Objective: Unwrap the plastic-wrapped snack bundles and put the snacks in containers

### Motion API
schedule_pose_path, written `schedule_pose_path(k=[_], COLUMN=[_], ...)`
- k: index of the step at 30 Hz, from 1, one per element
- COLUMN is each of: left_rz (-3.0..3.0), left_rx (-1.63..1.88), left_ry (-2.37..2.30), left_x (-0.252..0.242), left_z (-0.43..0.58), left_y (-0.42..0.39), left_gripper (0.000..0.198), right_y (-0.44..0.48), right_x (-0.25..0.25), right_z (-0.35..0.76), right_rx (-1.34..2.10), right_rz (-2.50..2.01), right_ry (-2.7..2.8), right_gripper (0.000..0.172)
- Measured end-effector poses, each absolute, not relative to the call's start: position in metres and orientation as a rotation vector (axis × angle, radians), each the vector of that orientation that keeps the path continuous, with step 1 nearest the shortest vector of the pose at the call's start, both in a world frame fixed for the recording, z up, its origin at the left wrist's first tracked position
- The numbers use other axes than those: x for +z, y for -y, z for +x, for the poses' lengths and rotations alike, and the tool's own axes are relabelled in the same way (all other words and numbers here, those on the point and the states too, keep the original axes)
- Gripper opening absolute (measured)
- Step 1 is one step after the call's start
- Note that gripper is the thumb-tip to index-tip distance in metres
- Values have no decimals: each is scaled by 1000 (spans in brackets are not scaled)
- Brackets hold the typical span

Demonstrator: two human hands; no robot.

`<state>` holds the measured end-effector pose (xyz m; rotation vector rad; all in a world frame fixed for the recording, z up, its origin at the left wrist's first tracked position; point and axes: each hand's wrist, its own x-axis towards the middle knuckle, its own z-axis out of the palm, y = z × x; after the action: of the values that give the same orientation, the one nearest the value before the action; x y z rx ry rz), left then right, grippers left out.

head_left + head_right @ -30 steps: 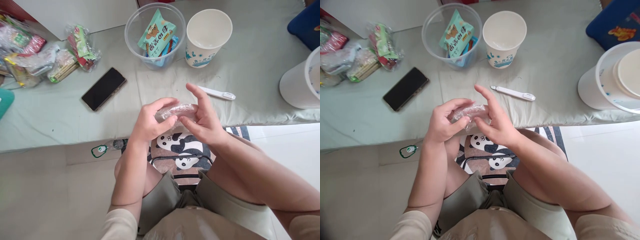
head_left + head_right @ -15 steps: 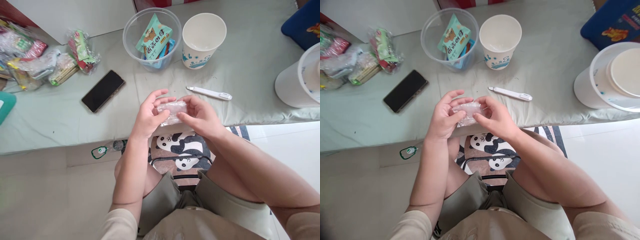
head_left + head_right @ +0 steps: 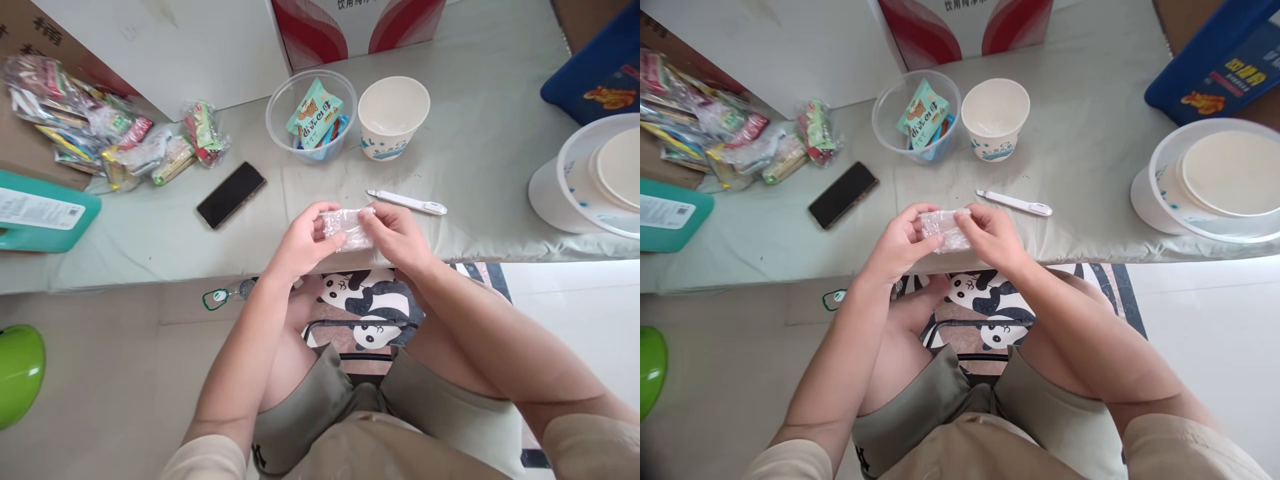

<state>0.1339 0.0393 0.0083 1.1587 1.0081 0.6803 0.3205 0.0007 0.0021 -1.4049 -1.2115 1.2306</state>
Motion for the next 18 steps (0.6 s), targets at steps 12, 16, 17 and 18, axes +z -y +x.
schedule_pose_path(k=[12, 16, 17, 18], left_rz=[894, 788, 789, 798], left_rx=[842, 819, 804, 792], left_ry=[-834, -730, -696, -660], left_x=[-18, -9, -8, -7], left_z=[140, 152, 155, 158], left_y=[-51, -62, -64, -66], left_gripper=[43, 40, 38, 36], right_y=[-7, -24, -33, -44], right_x=[4, 28, 35, 42], right_z=[328, 347, 352, 357], right_rx=[957, 503, 414, 323], right_rz=[-1473, -1569, -1580, -1595], right_ry=[1278, 1091, 1090, 1125], right_gripper=[19, 11, 12, 14])
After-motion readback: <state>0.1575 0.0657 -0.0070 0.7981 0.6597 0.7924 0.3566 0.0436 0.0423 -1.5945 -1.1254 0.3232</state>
